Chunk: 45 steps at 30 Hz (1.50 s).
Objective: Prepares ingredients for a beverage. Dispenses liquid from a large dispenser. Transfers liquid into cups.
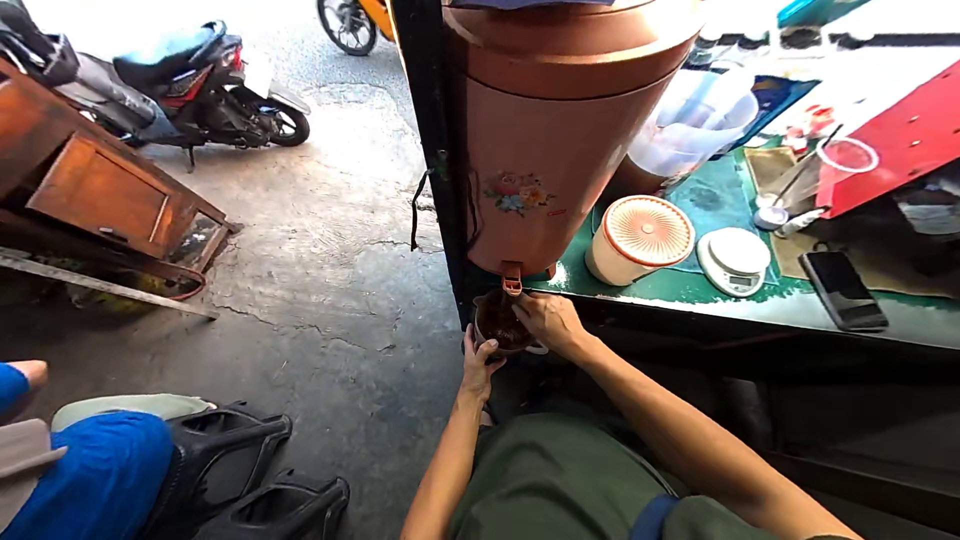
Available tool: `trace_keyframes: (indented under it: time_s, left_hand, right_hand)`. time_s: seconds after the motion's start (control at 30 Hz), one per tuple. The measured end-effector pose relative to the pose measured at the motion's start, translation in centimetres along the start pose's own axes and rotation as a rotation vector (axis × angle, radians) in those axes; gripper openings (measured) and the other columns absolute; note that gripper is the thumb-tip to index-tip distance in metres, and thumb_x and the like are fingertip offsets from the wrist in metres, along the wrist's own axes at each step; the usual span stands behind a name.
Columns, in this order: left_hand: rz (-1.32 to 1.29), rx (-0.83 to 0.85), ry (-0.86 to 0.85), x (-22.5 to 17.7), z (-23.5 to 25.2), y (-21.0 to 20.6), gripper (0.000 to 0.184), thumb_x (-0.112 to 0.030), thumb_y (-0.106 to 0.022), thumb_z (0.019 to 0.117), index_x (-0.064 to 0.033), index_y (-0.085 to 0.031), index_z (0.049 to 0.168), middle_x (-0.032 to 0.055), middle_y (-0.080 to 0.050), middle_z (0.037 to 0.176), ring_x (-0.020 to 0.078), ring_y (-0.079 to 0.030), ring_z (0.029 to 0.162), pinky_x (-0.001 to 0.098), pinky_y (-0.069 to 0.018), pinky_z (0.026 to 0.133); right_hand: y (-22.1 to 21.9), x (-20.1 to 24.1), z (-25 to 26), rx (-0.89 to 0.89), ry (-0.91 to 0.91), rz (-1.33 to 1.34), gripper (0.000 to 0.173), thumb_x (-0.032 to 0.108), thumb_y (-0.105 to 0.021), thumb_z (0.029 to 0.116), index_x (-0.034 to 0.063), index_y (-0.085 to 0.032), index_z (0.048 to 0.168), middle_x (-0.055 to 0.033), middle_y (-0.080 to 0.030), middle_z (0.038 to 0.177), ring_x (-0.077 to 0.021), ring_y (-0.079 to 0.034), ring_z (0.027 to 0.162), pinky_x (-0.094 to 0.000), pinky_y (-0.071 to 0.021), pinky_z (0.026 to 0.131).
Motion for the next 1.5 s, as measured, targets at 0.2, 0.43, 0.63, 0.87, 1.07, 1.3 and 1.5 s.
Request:
trace_keyframes:
  time_s: [0.2,0.43,0.63,0.87,1.07,1.3,1.5]
  left_hand:
    - [-0.001,0.001,-0.008,-0.1,0.2,0.0,0.11,-0.036,-0.073,0.0788,-0.0203,-0.007,0.165,0.0221,-0.03,0.161,0.0395,-0.048,0.133,0.0583,-0.0507,0.097]
    - [-0.013,0.011,-0.008,0.0,0.4,0.1,0.117,-0.04,-0.078,0.074,-0.0216,-0.007,0.165,0.0208,-0.03,0.162,0.0391,-0.046,0.136,0.0591,-0.05,0.098]
    - [0.0,0.015,-0.008,0.2,0.4,-0.1,0.113,-0.039,-0.076,0.0755,-0.0209,-0.008,0.165,0.0221,-0.033,0.159,0.039,-0.049,0.133,0.0586,-0.051,0.097]
    - [-0.01,0.02,-0.015,0.0,0.5,-0.3,0.115,-0.038,-0.077,0.0747,-0.0205,-0.007,0.165,0.0229,-0.034,0.158,0.0387,-0.051,0.131,0.057,-0.0525,0.095]
    - [-0.02,0.015,-0.019,-0.1,0.4,-0.3,0.119,-0.042,-0.08,0.0714,-0.0213,-0.009,0.165,0.0211,-0.032,0.16,0.0384,-0.049,0.133,0.0573,-0.0518,0.096]
    - [-0.007,0.016,-0.029,0.0,0.5,-0.2,0.119,-0.042,-0.078,0.072,-0.0209,-0.006,0.165,0.0211,-0.03,0.161,0.0385,-0.049,0.133,0.0577,-0.0522,0.095]
    - [-0.027,0.01,-0.027,-0.1,0.5,0.0,0.127,-0.043,-0.082,0.0674,-0.0227,-0.004,0.165,0.0218,-0.03,0.161,0.039,-0.051,0.132,0.0567,-0.0531,0.094]
  right_hand:
    - [-1.2,2.4,-1.8,0.246,0.185,-0.05,0.041,0.03,-0.047,0.1039,-0.0032,-0.067,0.091,-0.0246,-0.07,0.095,-0.0438,-0.069,0.095,-0.0623,-0.0501,0.079]
    - [-0.8,0.3,-0.3,0.083,-0.038,-0.114,0.039,0.028,-0.044,0.1051,-0.0021,-0.07,0.103,-0.0253,-0.071,0.103,-0.0445,-0.07,0.101,-0.0624,-0.0527,0.081]
    - [-0.1,1.2,-0.4,0.127,0.035,0.051,0.042,0.032,-0.047,0.1052,-0.0005,-0.071,0.097,-0.0219,-0.072,0.095,-0.0412,-0.07,0.097,-0.0618,-0.0519,0.082]
    - [-1.1,1.7,-1.5,0.241,0.025,-0.096,0.042,0.031,-0.046,0.1035,-0.0035,-0.068,0.095,-0.0253,-0.07,0.098,-0.0443,-0.069,0.099,-0.0626,-0.0505,0.081]
    - [0.3,-0.1,0.4,0.005,-0.105,-0.031,0.041,0.033,-0.045,0.1069,0.0024,-0.073,0.105,-0.0217,-0.073,0.1,-0.0418,-0.071,0.099,-0.0611,-0.053,0.082]
    - [-0.7,2.5,-1.2,0.19,0.065,-0.008,0.043,0.032,-0.046,0.1039,-0.0014,-0.068,0.092,-0.0223,-0.071,0.094,-0.0413,-0.07,0.095,-0.0611,-0.0503,0.08]
    - [-0.7,0.9,-0.5,0.07,-0.086,-0.127,0.041,0.028,-0.043,0.1052,-0.0025,-0.069,0.102,-0.0248,-0.072,0.103,-0.0433,-0.07,0.102,-0.0607,-0.0531,0.081]
Point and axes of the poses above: each hand's wrist, its own z-axis towards the middle knuckle, its own y-axis out of the back of the hand, x = y × z, the point moved 7 cm from there along z, towards the middle knuckle
